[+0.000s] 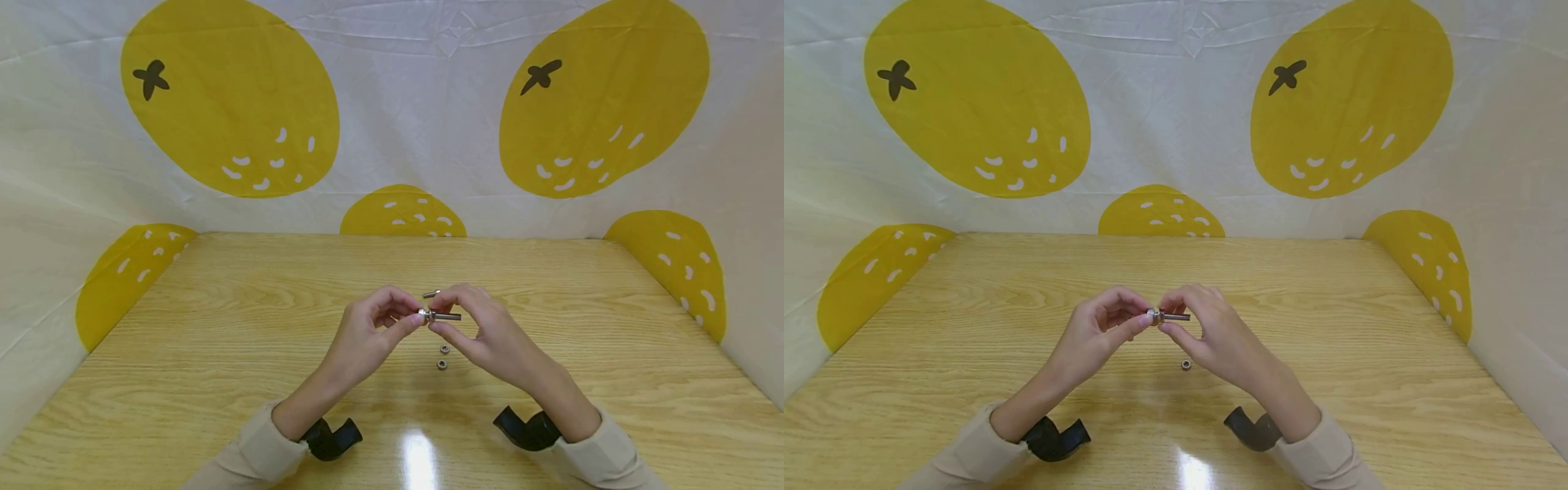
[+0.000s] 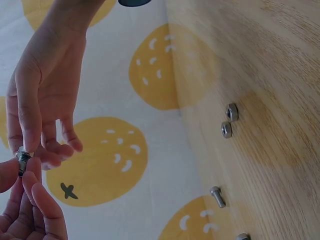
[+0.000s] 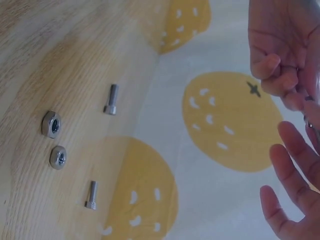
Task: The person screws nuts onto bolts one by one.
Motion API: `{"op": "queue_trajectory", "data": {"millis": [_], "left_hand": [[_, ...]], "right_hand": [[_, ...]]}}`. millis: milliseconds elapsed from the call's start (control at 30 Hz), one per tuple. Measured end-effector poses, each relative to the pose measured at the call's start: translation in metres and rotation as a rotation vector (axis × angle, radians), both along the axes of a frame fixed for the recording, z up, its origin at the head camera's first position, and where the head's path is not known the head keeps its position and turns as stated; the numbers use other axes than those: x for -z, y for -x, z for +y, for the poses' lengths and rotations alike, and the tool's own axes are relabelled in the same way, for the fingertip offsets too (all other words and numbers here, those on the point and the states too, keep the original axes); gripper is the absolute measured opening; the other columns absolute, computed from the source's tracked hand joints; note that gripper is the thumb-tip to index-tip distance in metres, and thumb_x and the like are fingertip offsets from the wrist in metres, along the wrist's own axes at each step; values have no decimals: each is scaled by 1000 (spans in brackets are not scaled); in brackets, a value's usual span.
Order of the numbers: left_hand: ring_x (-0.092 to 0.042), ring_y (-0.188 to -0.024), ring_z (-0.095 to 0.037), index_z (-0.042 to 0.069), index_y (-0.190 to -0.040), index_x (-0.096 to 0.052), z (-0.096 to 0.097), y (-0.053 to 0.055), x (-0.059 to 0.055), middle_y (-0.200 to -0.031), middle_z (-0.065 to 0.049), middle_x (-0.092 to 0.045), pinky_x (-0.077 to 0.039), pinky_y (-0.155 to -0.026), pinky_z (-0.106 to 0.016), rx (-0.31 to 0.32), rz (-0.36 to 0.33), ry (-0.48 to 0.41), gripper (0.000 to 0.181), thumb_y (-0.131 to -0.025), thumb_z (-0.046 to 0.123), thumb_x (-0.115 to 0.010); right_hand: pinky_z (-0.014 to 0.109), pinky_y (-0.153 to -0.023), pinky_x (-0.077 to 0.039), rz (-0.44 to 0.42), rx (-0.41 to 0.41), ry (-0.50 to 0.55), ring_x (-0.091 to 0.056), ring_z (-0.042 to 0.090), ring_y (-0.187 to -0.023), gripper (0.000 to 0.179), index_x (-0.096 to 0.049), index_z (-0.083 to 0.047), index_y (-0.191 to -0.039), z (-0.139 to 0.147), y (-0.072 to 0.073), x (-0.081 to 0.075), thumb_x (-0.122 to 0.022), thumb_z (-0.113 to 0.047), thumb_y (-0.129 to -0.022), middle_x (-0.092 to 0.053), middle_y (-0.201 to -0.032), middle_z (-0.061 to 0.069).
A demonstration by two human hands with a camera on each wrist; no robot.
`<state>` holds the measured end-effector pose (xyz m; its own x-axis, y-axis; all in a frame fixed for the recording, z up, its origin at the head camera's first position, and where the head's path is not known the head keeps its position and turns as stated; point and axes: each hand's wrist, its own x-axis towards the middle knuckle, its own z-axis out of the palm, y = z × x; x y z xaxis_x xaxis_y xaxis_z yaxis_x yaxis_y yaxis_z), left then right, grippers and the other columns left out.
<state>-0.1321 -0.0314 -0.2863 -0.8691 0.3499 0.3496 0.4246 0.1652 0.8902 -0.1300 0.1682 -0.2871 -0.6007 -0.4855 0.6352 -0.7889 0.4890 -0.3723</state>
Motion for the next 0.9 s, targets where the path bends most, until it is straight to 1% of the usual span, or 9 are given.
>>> {"op": "queue_trajectory", "data": {"millis": [200,267,333,433,500,567,633,767,900], "left_hand": [[-59,-75,-15,8,-98,-64,0,0,0,-87,-5,-66,-49,-67,-24,11,-5,-5,14,-87,16,-66],[-59,-75,-15,8,-98,-64,0,0,1,-88,-6,-66,-49,-66,-24,17,-7,-6,14,-87,17,-65],[-60,-75,-15,8,-98,-64,0,-1,1,-88,-5,-66,-49,-66,-24,20,-8,-5,14,-87,17,-65],[-60,-75,-15,9,-98,-64,1,-1,1,-88,-5,-66,-49,-66,-23,20,-8,-5,14,-87,17,-65],[-60,-76,-14,9,-98,-64,1,0,1,-88,-5,-66,-49,-67,-23,18,-4,-3,14,-88,18,-65],[-59,-76,-14,9,-98,-64,1,0,2,-88,-5,-65,-49,-68,-24,13,0,0,13,-88,18,-65],[-59,-76,-14,9,-98,-64,1,0,1,-88,-4,-65,-50,-68,-25,11,3,4,13,-88,17,-65],[-59,-75,-14,8,-98,-64,0,0,1,-87,-5,-65,-50,-68,-26,10,5,2,13,-87,16,-65],[-59,-75,-15,8,-98,-64,0,0,1,-87,-5,-66,-49,-68,-25,13,2,0,13,-87,16,-65]], "right_hand": [[30,-81,-45,-39,-10,5,-55,9,-93,14,-61,-15,-100,0,0,1,-64,-9,-87,-62,-98,-7],[30,-81,-44,-51,-3,-1,-54,9,-91,9,-62,-16,-95,-1,0,1,-61,-9,-89,-62,-95,-8],[31,-83,-43,-71,16,-5,-54,8,-92,8,-62,-17,-92,0,0,0,-58,-10,-91,-62,-93,-9],[32,-83,-44,-107,52,-9,-54,8,-93,7,-63,-17,-96,0,-1,-1,-59,-14,-91,-62,-96,-9],[33,-82,-45,-118,68,-7,-54,9,-95,15,-63,-15,-103,0,-2,-1,-64,-17,-88,-62,-99,-8],[32,-81,-47,-111,63,-3,-55,9,-94,26,-60,-12,-109,0,-3,-1,-68,-16,-84,-62,-102,-6],[31,-81,-47,-83,48,-2,-55,10,-94,32,-58,-10,-110,0,-2,-1,-71,-12,-81,-61,-103,-4],[28,-80,-48,-19,1,4,-56,11,-92,31,-57,-9,-106,0,0,0,-71,-4,-79,-60,-102,-3],[28,-81,-48,-7,-26,8,-56,11,-93,28,-58,-11,-106,0,1,1,-69,-3,-81,-61,-102,-3]]}}
